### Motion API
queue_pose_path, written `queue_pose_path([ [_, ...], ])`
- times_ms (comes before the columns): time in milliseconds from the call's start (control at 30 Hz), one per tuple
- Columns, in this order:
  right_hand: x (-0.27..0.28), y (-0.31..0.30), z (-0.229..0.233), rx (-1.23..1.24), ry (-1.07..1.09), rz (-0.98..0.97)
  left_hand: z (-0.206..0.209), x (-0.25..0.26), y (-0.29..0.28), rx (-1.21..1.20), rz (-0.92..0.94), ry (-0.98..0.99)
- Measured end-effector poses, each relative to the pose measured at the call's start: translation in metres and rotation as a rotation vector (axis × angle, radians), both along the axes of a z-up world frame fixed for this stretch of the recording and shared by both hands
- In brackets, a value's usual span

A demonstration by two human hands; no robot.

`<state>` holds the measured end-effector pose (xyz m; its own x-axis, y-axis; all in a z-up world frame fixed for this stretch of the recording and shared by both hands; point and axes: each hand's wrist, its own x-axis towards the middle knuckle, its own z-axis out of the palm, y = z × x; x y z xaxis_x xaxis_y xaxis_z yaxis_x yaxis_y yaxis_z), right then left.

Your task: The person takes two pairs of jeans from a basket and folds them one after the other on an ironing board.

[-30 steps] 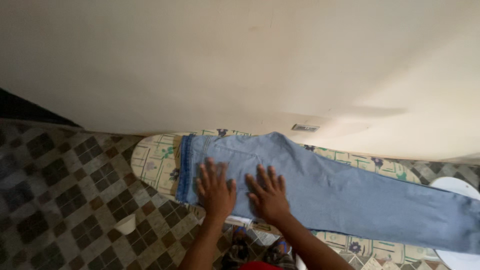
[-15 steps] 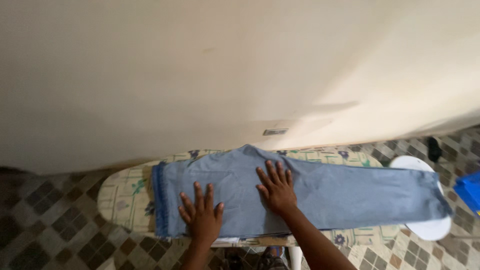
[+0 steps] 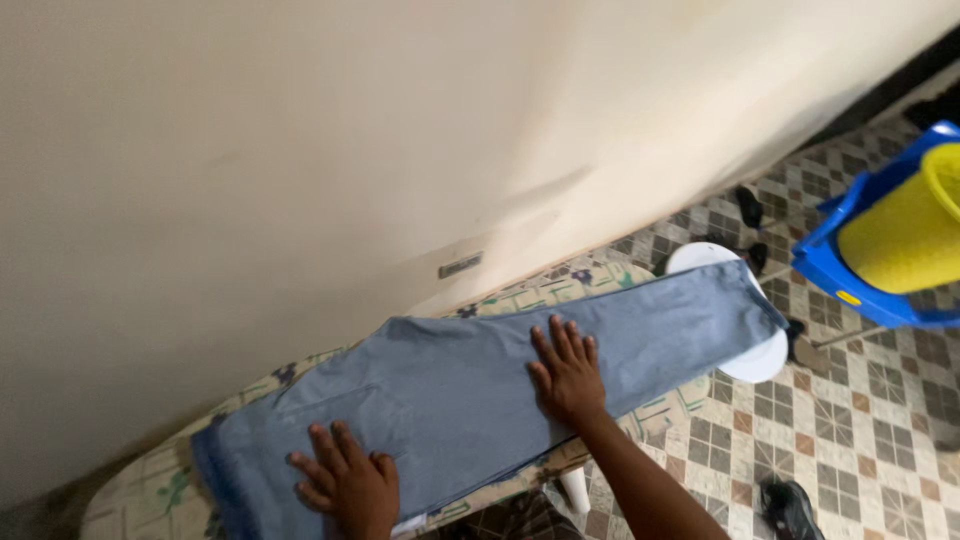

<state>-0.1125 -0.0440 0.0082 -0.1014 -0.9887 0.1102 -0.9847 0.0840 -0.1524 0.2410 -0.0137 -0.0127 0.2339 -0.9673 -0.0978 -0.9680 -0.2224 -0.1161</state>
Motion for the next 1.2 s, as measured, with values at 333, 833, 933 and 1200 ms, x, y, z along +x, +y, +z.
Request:
queue_pose_path([
  [333, -0.078, -0.006, 0.012, 0.047, -0.006, -0.139, 0.046, -0.143, -0.035, 0.156, -0.614, 0.48],
  [833, -0.258, -0.022, 0.035, 0.12, -0.096, -0.134, 0.076, -0.394, -0.043, 0.31, -0.691, 0.384],
  [933, -0.311, -0.02, 0.037, 0.178, -0.064, -0.169, 0.083, -0.451, -0.043, 0.323, -0.804, 0.453],
  [1200, -0.377, 0.005, 0.033, -0.143, -0.096, -0.083, 0.075, -0.56, -0.081, 0.253, -0.932, 0.494],
])
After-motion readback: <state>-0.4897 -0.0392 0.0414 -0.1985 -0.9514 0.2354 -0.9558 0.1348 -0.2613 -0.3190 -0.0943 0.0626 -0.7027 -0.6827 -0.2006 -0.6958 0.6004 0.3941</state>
